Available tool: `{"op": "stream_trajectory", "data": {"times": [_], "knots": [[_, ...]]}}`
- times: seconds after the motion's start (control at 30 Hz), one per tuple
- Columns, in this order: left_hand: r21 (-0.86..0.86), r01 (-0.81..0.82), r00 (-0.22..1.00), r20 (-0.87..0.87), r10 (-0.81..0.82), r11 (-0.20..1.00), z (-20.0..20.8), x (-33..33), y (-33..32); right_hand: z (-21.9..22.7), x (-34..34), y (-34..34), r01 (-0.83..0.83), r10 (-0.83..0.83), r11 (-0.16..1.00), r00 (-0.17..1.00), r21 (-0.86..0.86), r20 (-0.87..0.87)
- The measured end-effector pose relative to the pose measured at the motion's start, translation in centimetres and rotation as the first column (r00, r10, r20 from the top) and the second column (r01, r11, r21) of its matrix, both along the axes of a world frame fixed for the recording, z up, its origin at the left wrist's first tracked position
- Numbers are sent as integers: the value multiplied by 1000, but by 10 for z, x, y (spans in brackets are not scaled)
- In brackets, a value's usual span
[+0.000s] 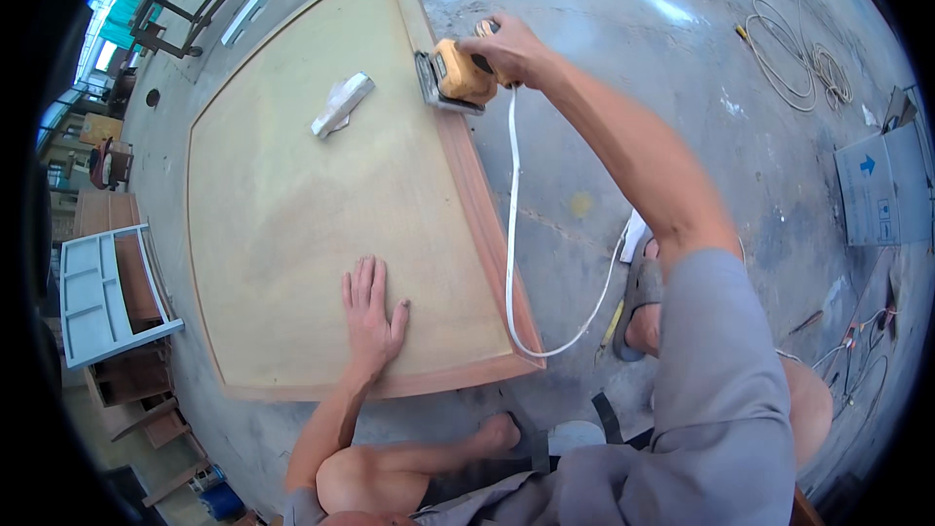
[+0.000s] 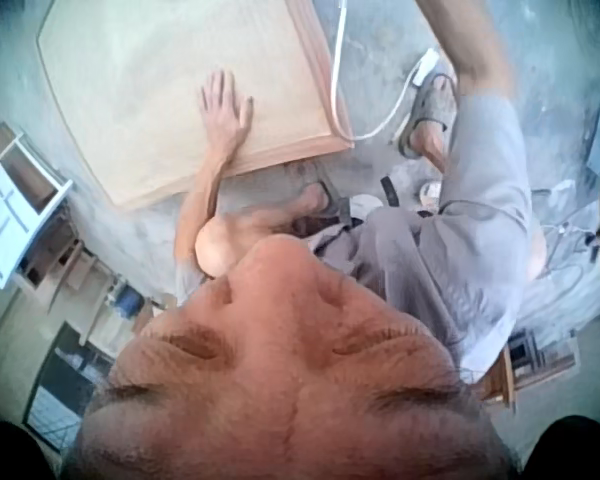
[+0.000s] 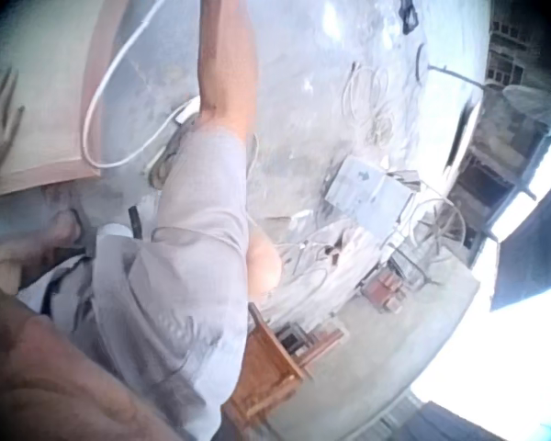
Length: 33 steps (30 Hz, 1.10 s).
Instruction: The person sands the edge of a wooden board with an electric sander, applies wood filler to a corner, spreads it with a putty knife, wipes excess with a cloth, and sands the filled area again.
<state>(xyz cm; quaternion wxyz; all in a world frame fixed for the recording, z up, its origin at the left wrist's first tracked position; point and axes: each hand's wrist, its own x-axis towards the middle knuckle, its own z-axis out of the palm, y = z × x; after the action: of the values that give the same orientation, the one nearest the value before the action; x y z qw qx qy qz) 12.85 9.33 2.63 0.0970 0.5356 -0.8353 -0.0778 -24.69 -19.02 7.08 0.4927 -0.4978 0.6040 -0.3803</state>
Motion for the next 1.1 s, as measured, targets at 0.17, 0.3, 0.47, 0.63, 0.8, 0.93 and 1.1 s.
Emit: {"op": "stream_trajectory", "data": {"times": [0.17, 0.3, 0.47, 0.63, 0.8, 0.93, 1.1], "knots": [[-51, -14, 1000, 4, 15, 999, -5, -2, -1, -15, -6, 121, 12, -21, 995, 996, -99, -89], [-102, -12, 1000, 19, 14, 995, -5, 6, 1, -3, 3, 232, 11, -24, 997, 987, -77, -159], [-162, -28, 999, 22, 32, 986, -30, -13, -4, -6, -8, 358, 52, -69, 994, 981, -94, -182], [-42, 223, 953, -203, -227, 974, -24, -79, 54, -10, -6, 448, 50, -111, 973, 958, -226, -266], [-183, 203, 949, -207, -240, 962, -26, -74, 113, -39, 4, 517, 306, -362, 921, 901, -239, -239], [-283, 44, 966, -234, -113, 958, -39, -78, 110, -36, 1, 520, 306, -339, 938, 902, -161, -265], [-455, -74, 985, -174, -7, 888, -75, -75, 108, -24, 13, 502, 216, -315, 921, 903, -325, -292]]}}
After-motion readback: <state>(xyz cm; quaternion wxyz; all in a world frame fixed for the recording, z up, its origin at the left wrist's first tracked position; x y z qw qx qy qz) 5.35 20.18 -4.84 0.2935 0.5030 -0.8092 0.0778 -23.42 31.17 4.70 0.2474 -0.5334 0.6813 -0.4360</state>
